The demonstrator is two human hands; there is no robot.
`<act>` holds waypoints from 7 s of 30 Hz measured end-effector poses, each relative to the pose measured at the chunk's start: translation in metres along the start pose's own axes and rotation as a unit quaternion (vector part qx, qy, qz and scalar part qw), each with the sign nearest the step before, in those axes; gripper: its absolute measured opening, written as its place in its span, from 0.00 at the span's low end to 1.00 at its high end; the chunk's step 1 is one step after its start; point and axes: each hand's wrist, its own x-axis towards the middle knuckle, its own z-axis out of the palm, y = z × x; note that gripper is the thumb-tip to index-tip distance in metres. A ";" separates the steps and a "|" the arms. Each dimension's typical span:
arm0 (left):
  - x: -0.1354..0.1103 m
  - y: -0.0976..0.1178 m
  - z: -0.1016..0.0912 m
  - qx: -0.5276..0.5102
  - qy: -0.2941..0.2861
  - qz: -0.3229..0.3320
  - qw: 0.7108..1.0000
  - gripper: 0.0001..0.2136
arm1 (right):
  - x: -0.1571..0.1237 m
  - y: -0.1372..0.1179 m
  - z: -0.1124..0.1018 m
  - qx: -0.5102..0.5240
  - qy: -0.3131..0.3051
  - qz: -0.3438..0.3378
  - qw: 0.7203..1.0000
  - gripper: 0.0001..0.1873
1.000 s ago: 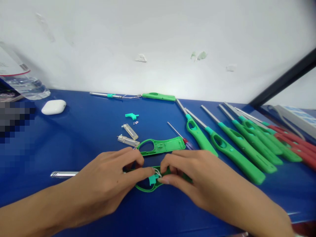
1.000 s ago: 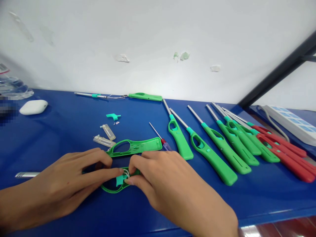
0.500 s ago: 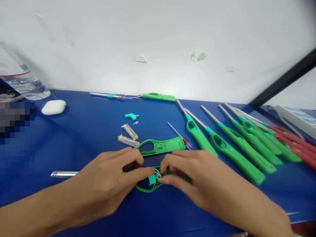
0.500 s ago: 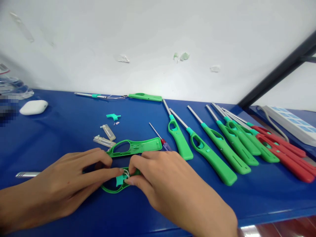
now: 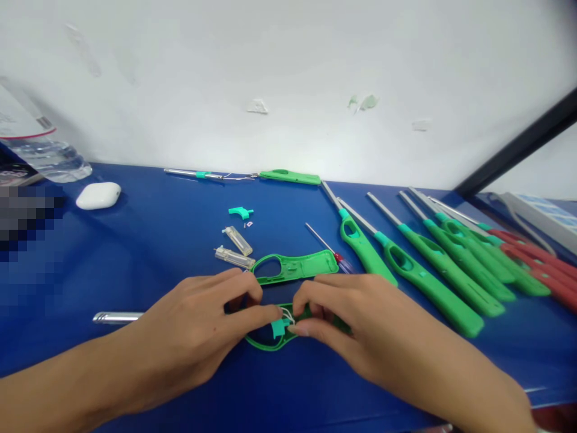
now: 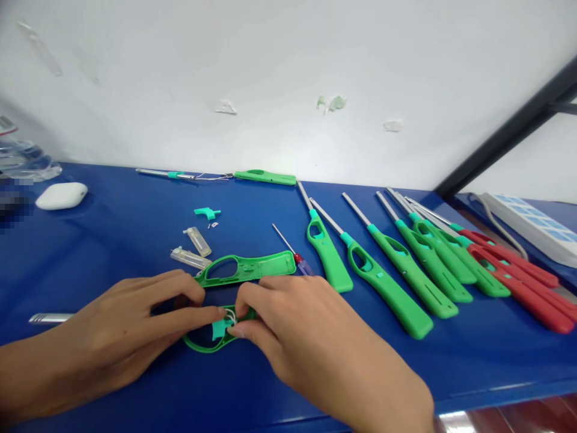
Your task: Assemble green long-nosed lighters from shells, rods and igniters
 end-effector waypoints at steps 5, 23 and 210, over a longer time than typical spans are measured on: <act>0.000 0.000 0.000 -0.002 -0.010 -0.004 1.000 0.22 | 0.000 0.001 0.000 0.002 0.003 0.006 1.000 0.03; 0.000 0.003 0.000 -0.038 -0.006 -0.027 0.999 0.15 | 0.001 0.002 0.001 0.006 0.001 0.004 1.000 0.04; -0.003 0.004 -0.006 0.000 -0.084 -0.036 0.996 0.25 | 0.003 0.026 0.012 -0.262 0.088 0.022 0.961 0.33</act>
